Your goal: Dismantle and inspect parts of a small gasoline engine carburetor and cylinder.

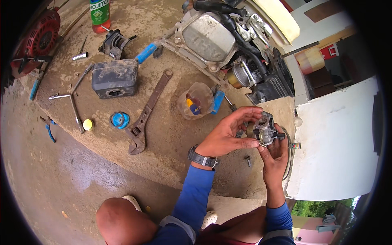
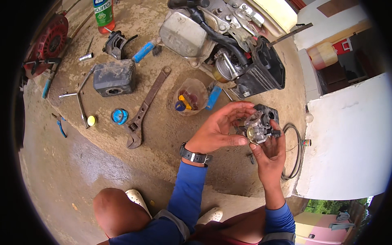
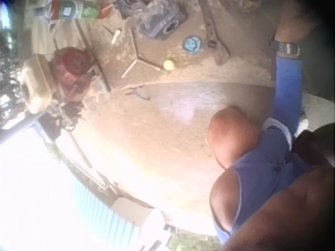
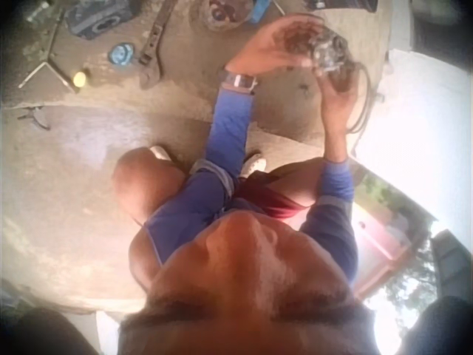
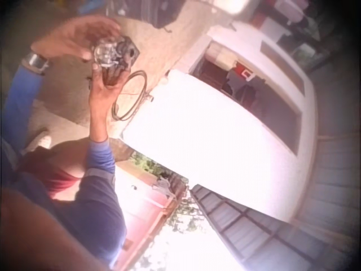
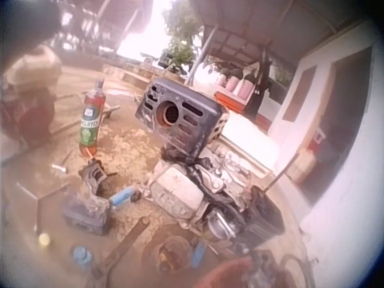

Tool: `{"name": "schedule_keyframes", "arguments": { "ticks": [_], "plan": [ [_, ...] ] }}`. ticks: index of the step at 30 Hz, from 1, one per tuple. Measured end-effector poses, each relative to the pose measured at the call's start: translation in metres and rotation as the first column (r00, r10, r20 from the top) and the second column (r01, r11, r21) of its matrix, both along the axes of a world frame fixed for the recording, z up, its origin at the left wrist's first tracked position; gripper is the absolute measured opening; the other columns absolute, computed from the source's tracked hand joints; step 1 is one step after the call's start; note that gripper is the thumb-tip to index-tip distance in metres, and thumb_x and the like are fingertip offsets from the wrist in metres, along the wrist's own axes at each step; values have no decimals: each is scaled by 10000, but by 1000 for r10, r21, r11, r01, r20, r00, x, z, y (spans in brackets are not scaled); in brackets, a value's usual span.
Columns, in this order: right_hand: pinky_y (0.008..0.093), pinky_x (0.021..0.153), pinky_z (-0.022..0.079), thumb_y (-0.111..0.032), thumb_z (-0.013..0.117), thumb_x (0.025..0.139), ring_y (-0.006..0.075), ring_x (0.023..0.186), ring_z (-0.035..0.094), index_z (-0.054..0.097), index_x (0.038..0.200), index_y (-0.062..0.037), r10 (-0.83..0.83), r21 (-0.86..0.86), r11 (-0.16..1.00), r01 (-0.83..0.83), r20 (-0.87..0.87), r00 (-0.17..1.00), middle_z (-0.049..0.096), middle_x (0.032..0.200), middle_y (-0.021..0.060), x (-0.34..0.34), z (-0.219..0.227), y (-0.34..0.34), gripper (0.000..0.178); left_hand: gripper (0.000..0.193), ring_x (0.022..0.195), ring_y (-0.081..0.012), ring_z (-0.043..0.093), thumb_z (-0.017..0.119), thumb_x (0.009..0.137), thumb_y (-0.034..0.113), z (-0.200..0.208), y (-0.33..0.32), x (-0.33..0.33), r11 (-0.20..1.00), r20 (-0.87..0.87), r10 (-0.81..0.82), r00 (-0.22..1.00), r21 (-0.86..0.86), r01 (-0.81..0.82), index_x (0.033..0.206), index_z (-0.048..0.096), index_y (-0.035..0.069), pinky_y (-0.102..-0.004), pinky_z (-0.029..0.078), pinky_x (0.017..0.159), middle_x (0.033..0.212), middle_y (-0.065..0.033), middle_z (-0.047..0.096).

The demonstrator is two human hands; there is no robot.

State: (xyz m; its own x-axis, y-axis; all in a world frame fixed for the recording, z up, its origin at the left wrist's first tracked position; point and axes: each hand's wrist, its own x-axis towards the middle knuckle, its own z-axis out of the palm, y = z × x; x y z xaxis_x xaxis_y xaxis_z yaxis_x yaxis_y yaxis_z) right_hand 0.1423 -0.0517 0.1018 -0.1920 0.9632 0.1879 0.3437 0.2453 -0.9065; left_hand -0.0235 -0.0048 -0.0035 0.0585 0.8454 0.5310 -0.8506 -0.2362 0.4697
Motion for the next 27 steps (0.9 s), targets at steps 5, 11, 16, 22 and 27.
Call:
{"name": "schedule_keyframes", "arguments": {
  "ticks": [5, 11, 16, 22, 27],
  "plan": [
    [359, 1106, 505, 174, 659, 928, 228, 1331, 595, 324, 1608, -26, 1, -9, 1000, -2, -16, 1000, 575, 1451, 165, 2, -1, 0, 785, 882, 1419, -246, 501, 930, 783, 66, -2, 1, 2, 1000, -2, -14, 1000, -13, 14, 1541, 479, 41, -421, 391, 1211, 1530, -91, 541],
    [369, 1108, 509, 180, 663, 923, 241, 1338, 594, 327, 1605, -26, 7, 3, 1000, -6, -18, 1000, 562, 1474, 176, 2, -1, -1, 788, 897, 1425, -247, 499, 937, 780, 88, -1, 0, 2, 999, 37, -35, 999, -19, 36, 1547, 474, 40, -428, 389, 1208, 1513, -106, 555],
    [368, 1102, 513, 178, 668, 921, 242, 1339, 593, 329, 1603, -29, -1, 11, 1000, 1, -5, 1000, 561, 1478, 177, 4, -2, -2, 789, 903, 1433, -251, 499, 937, 777, 80, 0, -1, 0, 999, 15, -47, 999, -26, 47, 1549, 471, 34, -425, 396, 1207, 1518, -106, 553],
    [345, 1074, 523, 167, 679, 922, 228, 1327, 600, 333, 1601, -31, -27, 17, 1000, 26, 13, 1000, 576, 1464, 163, 2, 2, -5, 788, 891, 1430, -259, 505, 919, 774, 38, 4, 0, 1, 999, 40, -46, 998, -7, 46, 1545, 472, 22, -427, 400, 1210, 1537, -113, 540],
    [324, 1034, 536, 149, 689, 929, 213, 1296, 620, 338, 1597, -31, -41, -3, 999, 41, 10, 999, 609, 1425, 151, 0, 3, -7, 777, 889, 1431, -267, 507, 907, 775, 20, 2, 0, -1, 999, 20, -16, 1000, 28, 16, 1548, 469, 22, -430, 391, 1220, 1544, -115, 532]
  ]
}}
